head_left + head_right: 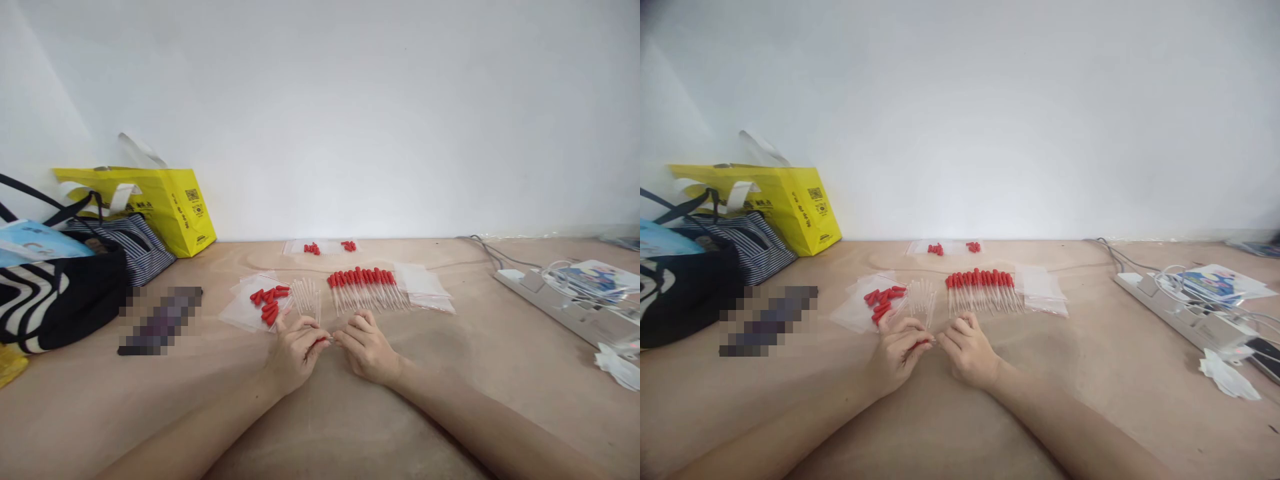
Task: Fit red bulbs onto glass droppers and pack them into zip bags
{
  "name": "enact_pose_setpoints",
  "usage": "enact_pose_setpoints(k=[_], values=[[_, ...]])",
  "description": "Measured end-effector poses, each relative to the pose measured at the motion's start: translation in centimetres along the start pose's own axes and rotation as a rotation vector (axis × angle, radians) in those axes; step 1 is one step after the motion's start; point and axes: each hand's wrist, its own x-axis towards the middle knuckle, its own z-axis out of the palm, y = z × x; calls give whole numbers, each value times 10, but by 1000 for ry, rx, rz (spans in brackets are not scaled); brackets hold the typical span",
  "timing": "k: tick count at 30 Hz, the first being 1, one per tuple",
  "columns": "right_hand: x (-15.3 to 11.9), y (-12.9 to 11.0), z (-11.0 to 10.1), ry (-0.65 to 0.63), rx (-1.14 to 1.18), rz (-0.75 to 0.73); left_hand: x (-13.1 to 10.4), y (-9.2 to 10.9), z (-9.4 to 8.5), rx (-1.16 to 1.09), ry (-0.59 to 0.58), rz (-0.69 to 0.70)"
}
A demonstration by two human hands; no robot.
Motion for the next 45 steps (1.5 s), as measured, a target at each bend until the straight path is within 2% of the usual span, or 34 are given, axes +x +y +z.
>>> enact_pose_setpoints(k=[7,15,20,26,32,37,42,45], values=[[1,4,-1,-48,28,44,1,-10,-1,33,-64,-7],[-2,7,-4,-51,-5,47,0,-16,-5,95,37,110],[-3,3,-2,-39,14,33,-2,-12,-3,55,-3,128],[-1,3,-2,-31,42,-2,-5,-18,1,37,-75,133],[2,6,-2,-83,7,126,0,-19,-2,80,-90,12],[0,6,-4,-123,-56,159,0,-20,-7,92,-85,22],[0,1,-4,-142,-72,165,1,-20,-5,113,-168,23],[4,3,-1,-162,-114,246,3,-24,-7,194,-127,-34]])
